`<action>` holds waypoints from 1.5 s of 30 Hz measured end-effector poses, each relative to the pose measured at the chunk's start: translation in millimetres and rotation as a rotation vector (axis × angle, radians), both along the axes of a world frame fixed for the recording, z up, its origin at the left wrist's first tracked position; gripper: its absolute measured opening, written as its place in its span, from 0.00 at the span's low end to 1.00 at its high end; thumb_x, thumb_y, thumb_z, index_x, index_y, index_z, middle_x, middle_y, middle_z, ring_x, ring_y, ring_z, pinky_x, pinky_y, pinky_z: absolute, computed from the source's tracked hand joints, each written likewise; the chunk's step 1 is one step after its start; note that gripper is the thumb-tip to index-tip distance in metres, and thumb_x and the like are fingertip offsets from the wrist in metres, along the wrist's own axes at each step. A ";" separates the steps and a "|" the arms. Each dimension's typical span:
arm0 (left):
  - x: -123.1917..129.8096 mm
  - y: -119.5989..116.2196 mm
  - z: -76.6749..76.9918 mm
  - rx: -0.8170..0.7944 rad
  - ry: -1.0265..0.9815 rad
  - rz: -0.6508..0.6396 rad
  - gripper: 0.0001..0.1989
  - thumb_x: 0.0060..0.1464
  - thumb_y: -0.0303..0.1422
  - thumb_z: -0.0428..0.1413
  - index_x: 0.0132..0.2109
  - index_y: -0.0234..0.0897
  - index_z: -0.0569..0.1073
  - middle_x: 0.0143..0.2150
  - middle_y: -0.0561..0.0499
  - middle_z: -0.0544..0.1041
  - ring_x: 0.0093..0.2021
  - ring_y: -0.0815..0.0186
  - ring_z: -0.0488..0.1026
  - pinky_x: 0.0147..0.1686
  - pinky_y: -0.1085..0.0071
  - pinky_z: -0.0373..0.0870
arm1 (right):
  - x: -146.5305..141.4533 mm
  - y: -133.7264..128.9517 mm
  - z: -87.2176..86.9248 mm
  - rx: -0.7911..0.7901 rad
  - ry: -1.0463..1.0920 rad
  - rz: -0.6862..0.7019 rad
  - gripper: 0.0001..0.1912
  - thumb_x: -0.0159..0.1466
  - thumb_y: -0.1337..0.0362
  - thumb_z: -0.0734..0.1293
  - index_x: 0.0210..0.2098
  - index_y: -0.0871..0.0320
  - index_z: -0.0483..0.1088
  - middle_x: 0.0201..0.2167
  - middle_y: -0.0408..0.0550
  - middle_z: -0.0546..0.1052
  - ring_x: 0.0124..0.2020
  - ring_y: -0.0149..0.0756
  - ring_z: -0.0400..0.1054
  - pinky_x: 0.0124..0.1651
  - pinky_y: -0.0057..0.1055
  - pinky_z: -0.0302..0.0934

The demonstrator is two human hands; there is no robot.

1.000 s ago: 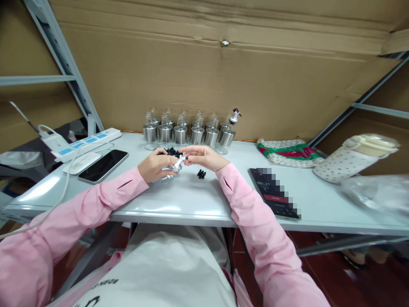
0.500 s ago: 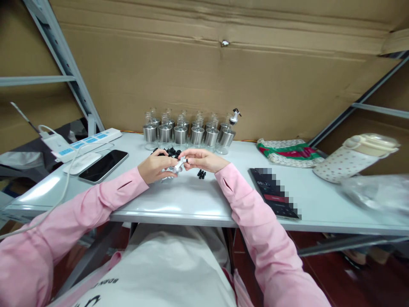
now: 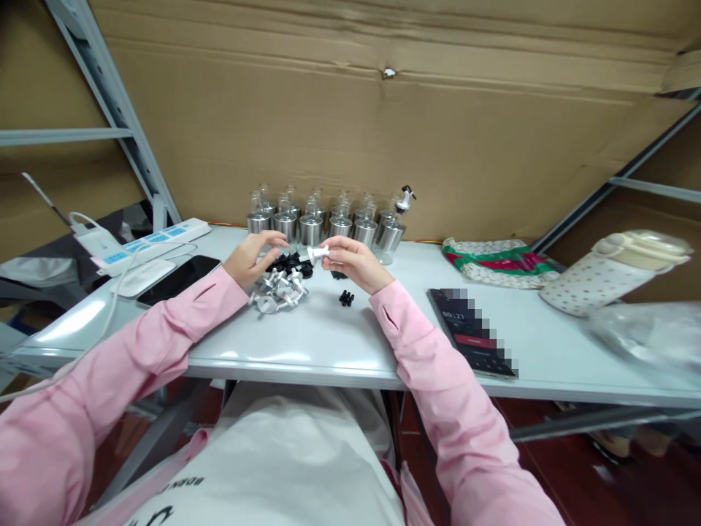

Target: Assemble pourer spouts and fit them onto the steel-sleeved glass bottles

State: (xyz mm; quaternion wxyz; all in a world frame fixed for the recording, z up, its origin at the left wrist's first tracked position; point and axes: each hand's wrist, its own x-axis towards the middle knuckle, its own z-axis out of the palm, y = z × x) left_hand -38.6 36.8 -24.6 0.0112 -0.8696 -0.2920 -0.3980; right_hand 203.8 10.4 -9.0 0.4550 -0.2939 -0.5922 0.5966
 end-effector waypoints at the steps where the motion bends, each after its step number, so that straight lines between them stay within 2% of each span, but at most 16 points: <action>1: -4.3 6.6 -0.9 -0.001 -0.008 0.072 0.13 0.58 0.32 0.44 0.48 0.34 0.65 0.42 0.48 0.76 0.42 0.65 0.71 0.45 0.66 0.61 | 1.0 0.5 0.8 0.001 0.009 -0.030 0.10 0.50 0.65 0.70 0.33 0.57 0.70 0.25 0.40 0.71 0.28 0.26 0.67 0.41 0.30 0.62; 5: -18.0 27.1 -7.0 -0.035 0.146 0.297 0.11 0.54 0.27 0.45 0.42 0.36 0.70 0.40 0.47 0.76 0.41 0.60 0.69 0.41 0.63 0.60 | 2.4 0.5 3.5 0.001 0.032 -0.099 0.11 0.48 0.64 0.70 0.32 0.58 0.70 0.24 0.40 0.71 0.28 0.27 0.66 0.39 0.31 0.63; 12: -17.9 25.5 -8.5 -0.190 0.376 0.425 0.14 0.58 0.29 0.44 0.46 0.39 0.72 0.46 0.47 0.75 0.47 0.58 0.66 0.42 0.61 0.56 | 1.0 -0.1 3.5 -0.004 0.052 -0.097 0.11 0.48 0.65 0.71 0.31 0.58 0.71 0.23 0.40 0.72 0.27 0.27 0.66 0.38 0.29 0.63; 16: -16.5 26.0 -10.1 -0.244 0.420 0.428 0.13 0.56 0.28 0.46 0.45 0.40 0.72 0.47 0.48 0.75 0.49 0.58 0.65 0.44 0.60 0.54 | 1.4 0.2 3.1 -0.004 0.053 -0.095 0.10 0.48 0.65 0.71 0.31 0.58 0.71 0.23 0.40 0.72 0.27 0.27 0.66 0.37 0.29 0.62; 27: -15.9 24.0 -5.8 -0.201 0.356 0.368 0.09 0.52 0.27 0.52 0.40 0.39 0.72 0.39 0.49 0.75 0.45 0.59 0.66 0.43 0.61 0.53 | 2.5 0.0 3.0 0.022 0.014 -0.099 0.11 0.49 0.63 0.70 0.33 0.57 0.70 0.23 0.39 0.72 0.27 0.28 0.68 0.38 0.30 0.62; 32: -13.0 16.5 -3.6 -0.129 0.282 0.300 0.12 0.53 0.25 0.49 0.44 0.38 0.69 0.37 0.49 0.73 0.42 0.61 0.67 0.43 0.62 0.55 | 2.4 0.4 2.9 0.013 0.034 -0.106 0.10 0.49 0.66 0.69 0.32 0.58 0.69 0.23 0.39 0.72 0.26 0.27 0.67 0.37 0.29 0.61; 36: -2.7 2.5 1.1 -0.093 0.068 0.183 0.12 0.54 0.25 0.46 0.45 0.36 0.67 0.36 0.50 0.69 0.40 0.64 0.66 0.44 0.64 0.57 | 1.8 2.7 1.3 0.019 0.024 -0.103 0.09 0.47 0.68 0.67 0.28 0.57 0.64 0.20 0.38 0.71 0.25 0.27 0.66 0.35 0.28 0.61; 38: 4.3 -3.4 2.7 -0.212 -0.094 0.059 0.11 0.52 0.25 0.47 0.43 0.36 0.66 0.33 0.53 0.67 0.37 0.67 0.65 0.42 0.67 0.59 | 1.3 4.1 -0.2 0.024 0.000 -0.105 0.09 0.46 0.69 0.67 0.27 0.57 0.62 0.20 0.37 0.71 0.24 0.27 0.66 0.35 0.28 0.60; 41: 14.1 -8.9 3.4 -0.533 -0.377 -0.157 0.10 0.48 0.28 0.51 0.40 0.37 0.63 0.29 0.57 0.64 0.32 0.71 0.65 0.35 0.73 0.62 | 1.1 5.3 -2.7 0.045 -0.058 -0.084 0.11 0.47 0.70 0.67 0.28 0.57 0.61 0.20 0.37 0.71 0.24 0.26 0.66 0.35 0.28 0.60; 45: 20.8 -12.4 3.0 -0.868 -0.614 -0.354 0.17 0.42 0.32 0.58 0.38 0.37 0.60 0.26 0.59 0.66 0.27 0.74 0.67 0.31 0.75 0.64 | 2.3 4.7 -4.9 0.090 -0.101 -0.004 0.12 0.48 0.70 0.68 0.29 0.57 0.62 0.21 0.38 0.71 0.25 0.27 0.65 0.34 0.28 0.59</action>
